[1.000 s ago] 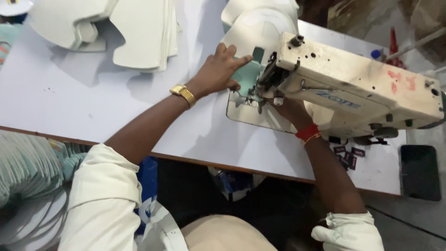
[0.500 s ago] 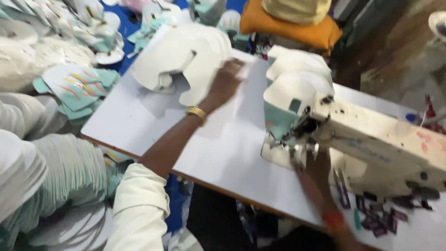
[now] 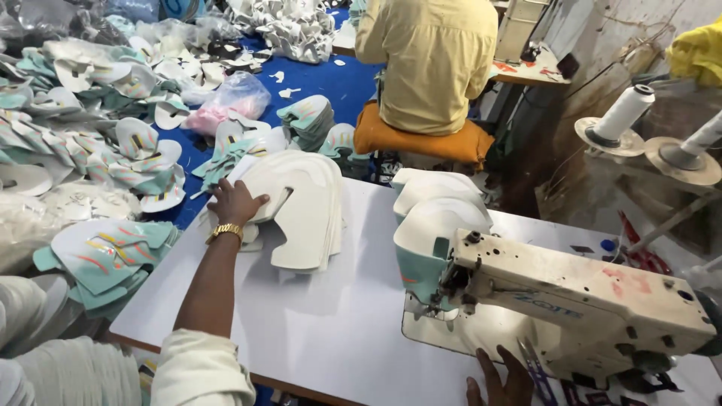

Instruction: The person operates a sewing machine to stitch light blue and white fabric pieces. They repeatedly pick up a pair of pieces, align them under the presser foot, sew along the edge, and place the finished item aside. The process is repeated continuously throughout the clip.

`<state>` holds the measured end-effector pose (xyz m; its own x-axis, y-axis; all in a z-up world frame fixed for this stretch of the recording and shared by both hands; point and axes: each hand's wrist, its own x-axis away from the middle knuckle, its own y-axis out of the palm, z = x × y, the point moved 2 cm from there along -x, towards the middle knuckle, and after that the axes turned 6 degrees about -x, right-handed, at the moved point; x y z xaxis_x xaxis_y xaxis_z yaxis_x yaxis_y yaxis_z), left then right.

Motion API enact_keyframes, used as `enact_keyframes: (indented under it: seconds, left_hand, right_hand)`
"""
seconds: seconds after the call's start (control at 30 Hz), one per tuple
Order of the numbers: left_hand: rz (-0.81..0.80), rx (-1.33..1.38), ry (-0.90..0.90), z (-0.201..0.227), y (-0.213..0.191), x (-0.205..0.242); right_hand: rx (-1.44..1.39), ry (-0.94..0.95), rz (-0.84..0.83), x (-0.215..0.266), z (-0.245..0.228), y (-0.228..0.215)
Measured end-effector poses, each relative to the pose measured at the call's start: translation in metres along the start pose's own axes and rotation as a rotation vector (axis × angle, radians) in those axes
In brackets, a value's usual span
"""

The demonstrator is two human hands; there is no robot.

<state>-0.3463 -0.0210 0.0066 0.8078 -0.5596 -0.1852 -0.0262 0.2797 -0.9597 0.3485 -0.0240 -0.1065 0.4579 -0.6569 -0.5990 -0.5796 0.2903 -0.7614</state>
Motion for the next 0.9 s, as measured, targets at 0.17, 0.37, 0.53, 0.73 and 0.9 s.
enact_keyframes:
  seconds: [0.17,0.37,0.53,0.73,0.9]
  left_hand:
    - [-0.031,-0.077,-0.040,0.016,-0.022,0.006]
    - [0.274,0.028,0.260,0.055,-0.085,0.019]
    - [0.429,0.397,0.487,0.118,-0.214,0.111]
    - [0.293,1.047,0.715,0.179,-0.163,0.155]
    - [-0.433,1.486,0.567,0.219,-0.077,0.202]
  right_hand:
    - [-0.003,0.041,-0.015,-0.007,-0.010,-0.009]
    - [-0.037,0.064,0.060,-0.004,-0.009,-0.011]
    - [-0.021,0.103,0.041,-0.027,-0.036,-0.040]
    - [-0.246,0.188,0.038,-0.070,-0.039,-0.046]
    - [-0.880,0.489,0.098,-0.101,-0.011,-0.035]
